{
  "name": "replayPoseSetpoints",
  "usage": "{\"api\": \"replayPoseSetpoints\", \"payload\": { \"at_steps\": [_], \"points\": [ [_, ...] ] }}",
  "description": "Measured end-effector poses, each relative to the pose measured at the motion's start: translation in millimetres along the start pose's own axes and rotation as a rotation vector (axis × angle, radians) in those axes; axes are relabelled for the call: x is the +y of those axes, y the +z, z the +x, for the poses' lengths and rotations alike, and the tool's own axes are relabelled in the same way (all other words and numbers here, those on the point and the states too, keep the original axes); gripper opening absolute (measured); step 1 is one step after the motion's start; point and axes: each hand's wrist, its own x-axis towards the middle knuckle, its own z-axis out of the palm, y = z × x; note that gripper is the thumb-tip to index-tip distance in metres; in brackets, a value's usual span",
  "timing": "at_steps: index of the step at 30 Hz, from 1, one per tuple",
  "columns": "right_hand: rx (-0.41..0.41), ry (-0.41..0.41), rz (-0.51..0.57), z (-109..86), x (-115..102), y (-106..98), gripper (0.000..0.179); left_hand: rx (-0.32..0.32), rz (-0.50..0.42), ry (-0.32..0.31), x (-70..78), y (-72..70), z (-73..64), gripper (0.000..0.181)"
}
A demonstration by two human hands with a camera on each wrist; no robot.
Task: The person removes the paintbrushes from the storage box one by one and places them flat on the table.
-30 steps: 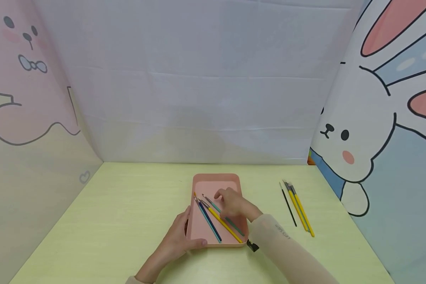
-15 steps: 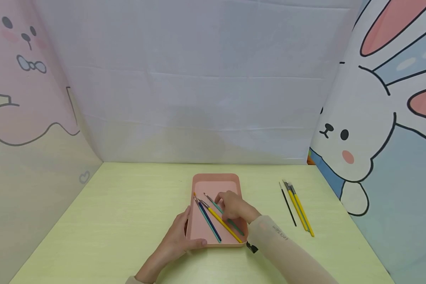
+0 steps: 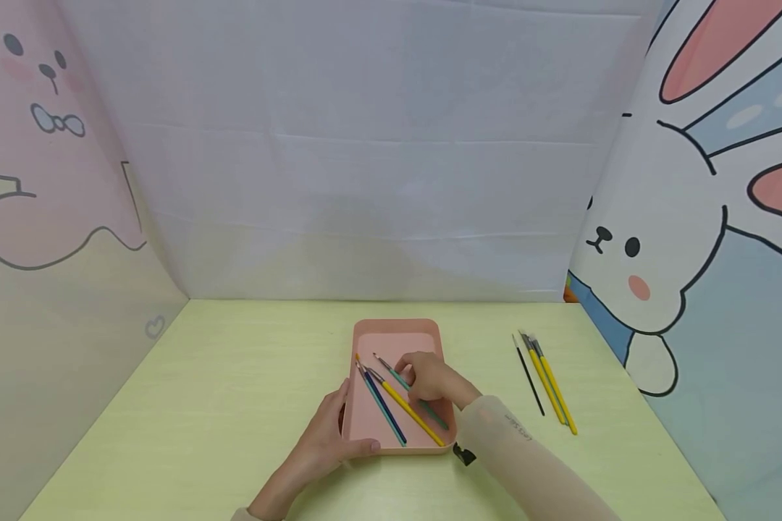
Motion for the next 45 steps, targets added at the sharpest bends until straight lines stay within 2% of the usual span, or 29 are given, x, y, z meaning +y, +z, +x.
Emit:
{"api": "replayPoseSetpoints", "payload": {
  "at_steps": [10,17,22,31,38,45],
  "points": [
    [-0.024,-0.044,0.205,-10.2,1.1,-14.4,0.056,0.000,0.000,-0.002,-1.6,0.5,1.4,0.132],
    [-0.024,-0.045,0.319,-16.4,0.7,-34.7,0.058,0.007,0.006,0.019,-2.4,-1.0,1.4,0.132],
    [-0.004,-0.033,0.380,-24.5,6.9,-49.6,0.059,0.010,0.009,0.011,-2.7,-0.5,1.5,0.132],
    [0.035,-0.006,0.433,-46.6,37.0,-74.5,0.061,0.009,0.004,0.000,-2.7,0.5,1.3,0.134],
    [0.085,0.062,0.414,-68.5,63.1,-90.9,0.066,0.007,0.008,-0.001,1.1,-0.7,-0.7,0.133],
    [0.119,0.132,0.405,-82.8,92.1,-97.5,0.066,0.007,0.002,0.008,1.0,-1.4,-2.0,0.133]
  ]
}}
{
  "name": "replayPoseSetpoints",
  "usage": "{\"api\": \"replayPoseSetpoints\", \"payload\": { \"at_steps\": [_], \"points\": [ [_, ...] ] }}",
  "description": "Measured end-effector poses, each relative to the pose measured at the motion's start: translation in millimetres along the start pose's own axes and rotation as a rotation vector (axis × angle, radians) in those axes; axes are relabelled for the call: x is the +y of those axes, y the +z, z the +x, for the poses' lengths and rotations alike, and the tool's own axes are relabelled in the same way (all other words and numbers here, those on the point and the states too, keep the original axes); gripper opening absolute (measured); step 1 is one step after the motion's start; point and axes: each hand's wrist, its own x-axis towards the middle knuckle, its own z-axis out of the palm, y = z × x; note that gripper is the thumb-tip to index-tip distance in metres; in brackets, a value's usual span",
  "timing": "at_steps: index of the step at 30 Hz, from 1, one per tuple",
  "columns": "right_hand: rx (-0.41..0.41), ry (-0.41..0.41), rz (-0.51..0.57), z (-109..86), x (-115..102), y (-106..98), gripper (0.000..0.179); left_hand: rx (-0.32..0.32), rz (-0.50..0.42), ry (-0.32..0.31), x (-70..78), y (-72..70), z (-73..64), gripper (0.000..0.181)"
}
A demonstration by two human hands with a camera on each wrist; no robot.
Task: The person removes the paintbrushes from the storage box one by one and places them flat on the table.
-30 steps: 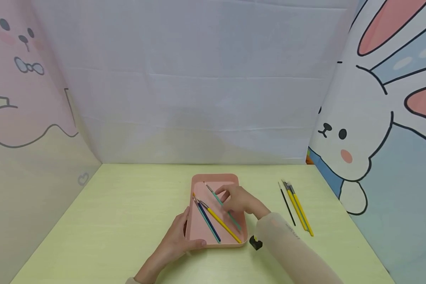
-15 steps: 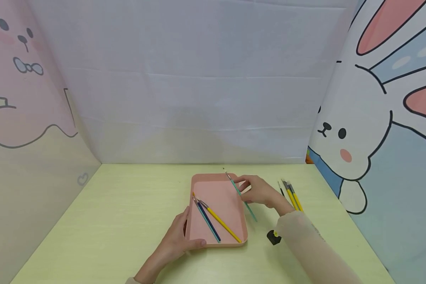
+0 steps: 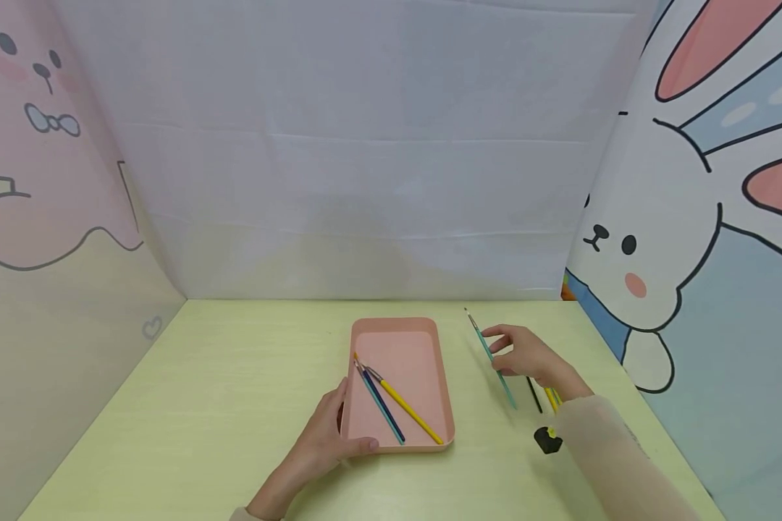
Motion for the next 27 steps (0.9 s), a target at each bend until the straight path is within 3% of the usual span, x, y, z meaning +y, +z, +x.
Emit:
{"api": "replayPoseSetpoints", "payload": {
  "at_steps": [8,18,27],
  "points": [
    [0.052,0.058,-0.009,-3.6,27.2,-12.0,0.065,-0.001,0.002,0.004,0.2,0.1,0.1,0.134],
    [0.098,0.083,-0.030,-2.9,38.1,-12.1,0.063,-0.001,0.001,0.004,-0.5,-0.4,0.8,0.134],
    [0.171,0.097,-0.196,6.6,45.4,-6.3,0.058,-0.007,0.003,0.007,-1.3,-0.7,-0.4,0.134]
  ]
}}
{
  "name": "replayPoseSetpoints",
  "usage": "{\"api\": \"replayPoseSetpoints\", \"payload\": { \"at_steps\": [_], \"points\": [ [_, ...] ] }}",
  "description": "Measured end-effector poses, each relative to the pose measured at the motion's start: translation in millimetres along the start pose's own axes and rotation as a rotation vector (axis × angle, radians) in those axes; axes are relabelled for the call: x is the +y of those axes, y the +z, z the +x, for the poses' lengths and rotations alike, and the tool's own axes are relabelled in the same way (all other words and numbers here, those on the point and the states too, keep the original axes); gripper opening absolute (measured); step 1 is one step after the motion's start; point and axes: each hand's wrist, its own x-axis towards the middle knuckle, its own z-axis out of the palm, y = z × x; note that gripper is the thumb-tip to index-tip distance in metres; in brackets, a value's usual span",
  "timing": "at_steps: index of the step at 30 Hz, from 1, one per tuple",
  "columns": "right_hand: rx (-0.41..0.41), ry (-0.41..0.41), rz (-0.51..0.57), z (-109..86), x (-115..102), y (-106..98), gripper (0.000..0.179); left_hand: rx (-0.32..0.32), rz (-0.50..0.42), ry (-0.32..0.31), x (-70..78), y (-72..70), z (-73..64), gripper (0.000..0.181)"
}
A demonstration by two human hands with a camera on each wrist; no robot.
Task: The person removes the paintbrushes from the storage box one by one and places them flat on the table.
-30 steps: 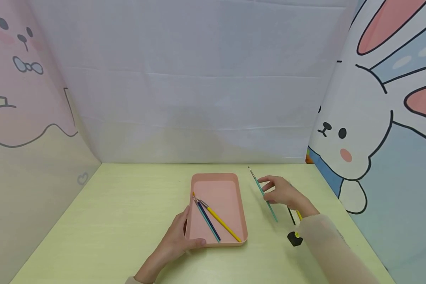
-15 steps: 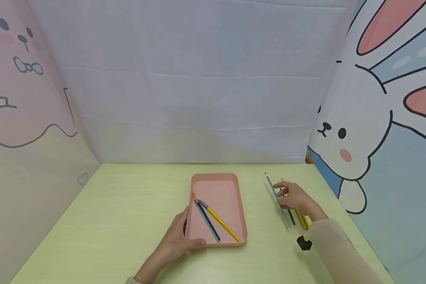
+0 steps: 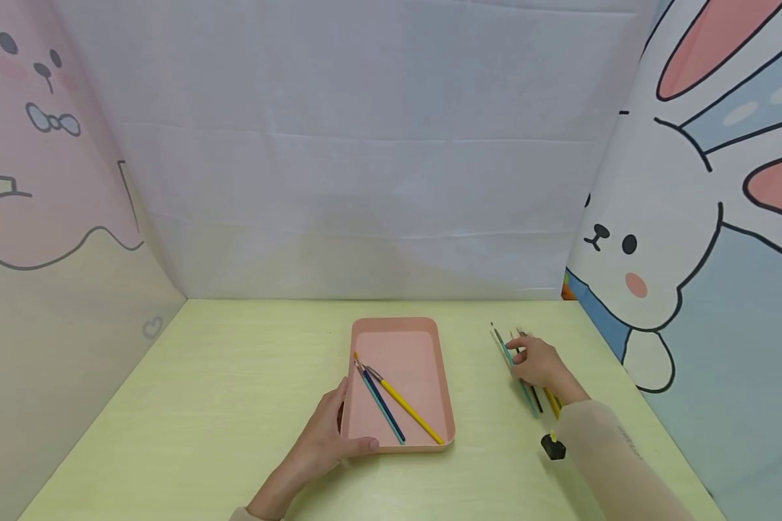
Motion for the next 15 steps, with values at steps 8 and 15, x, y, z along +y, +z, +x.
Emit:
{"api": "replayPoseSetpoints", "payload": {
  "at_steps": [8,15],
  "points": [
    [0.087,-0.020,-0.204,6.6,-1.8,5.0,0.053,0.004,-0.002,0.003,-1.0,-0.2,0.5,0.135],
    [0.106,-0.030,-0.298,8.1,-4.4,7.0,0.051,0.005,-0.001,0.010,-0.2,0.0,0.5,0.135]
  ]
}}
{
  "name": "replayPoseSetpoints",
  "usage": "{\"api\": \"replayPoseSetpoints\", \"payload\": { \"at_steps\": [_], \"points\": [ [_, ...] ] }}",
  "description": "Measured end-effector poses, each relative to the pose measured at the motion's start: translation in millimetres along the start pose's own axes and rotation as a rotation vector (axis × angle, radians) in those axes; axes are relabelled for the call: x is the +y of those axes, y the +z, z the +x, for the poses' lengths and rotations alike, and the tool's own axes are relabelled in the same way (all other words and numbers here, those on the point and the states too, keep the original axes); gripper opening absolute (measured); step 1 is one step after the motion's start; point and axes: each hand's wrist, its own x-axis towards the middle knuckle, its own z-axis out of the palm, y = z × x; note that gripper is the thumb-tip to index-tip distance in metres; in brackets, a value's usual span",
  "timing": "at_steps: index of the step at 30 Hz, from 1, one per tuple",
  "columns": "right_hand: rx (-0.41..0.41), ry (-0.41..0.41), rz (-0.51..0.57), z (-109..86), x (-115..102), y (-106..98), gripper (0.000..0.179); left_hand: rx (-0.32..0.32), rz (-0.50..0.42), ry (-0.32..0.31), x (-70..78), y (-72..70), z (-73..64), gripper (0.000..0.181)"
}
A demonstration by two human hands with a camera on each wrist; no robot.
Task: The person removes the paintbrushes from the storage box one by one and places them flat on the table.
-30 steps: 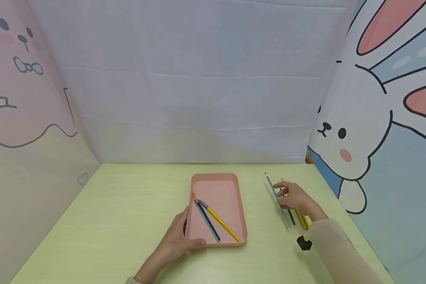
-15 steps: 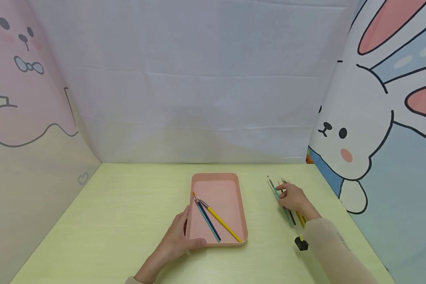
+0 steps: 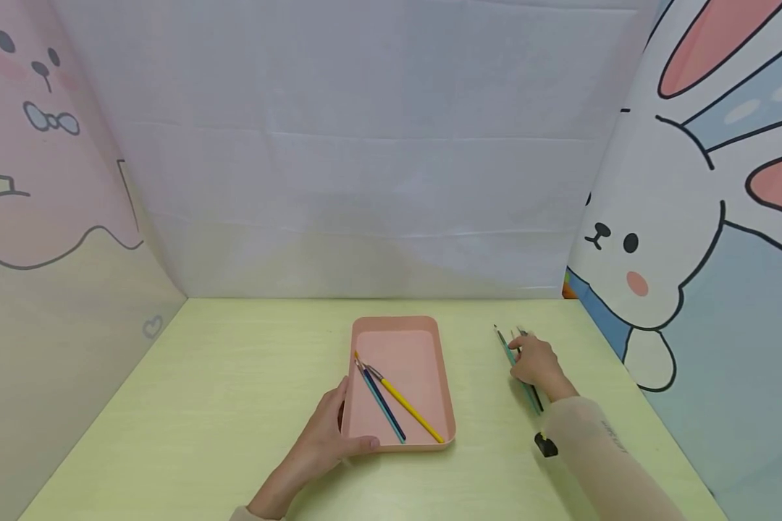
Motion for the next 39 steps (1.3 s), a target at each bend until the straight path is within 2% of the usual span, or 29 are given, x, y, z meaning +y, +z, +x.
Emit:
{"api": "replayPoseSetpoints", "payload": {
  "at_steps": [5,17,24,28,32,39],
  "points": [
    [-0.002,0.022,-0.028,3.5,2.2,2.5,0.052,-0.003,-0.008,-0.011,0.9,0.5,0.2,0.134],
    [0.006,-0.014,-0.054,-2.3,0.6,-0.8,0.053,-0.001,-0.003,-0.021,-3.1,2.0,4.4,0.134],
    [0.039,-0.085,-0.068,-5.9,-3.4,-11.7,0.057,0.000,0.001,-0.007,-0.3,0.0,1.7,0.133],
    [0.047,-0.141,-0.055,-8.6,-19.5,-20.0,0.057,0.003,0.003,-0.002,1.8,0.1,0.1,0.133],
    [0.038,-0.200,-0.009,-11.5,-47.6,-24.6,0.060,0.008,-0.006,-0.011,1.7,0.4,0.4,0.133],
    [-0.025,-0.273,0.112,-14.0,-90.7,-19.6,0.069,0.003,-0.013,-0.020,-1.8,1.2,3.5,0.134]
  ]
}}
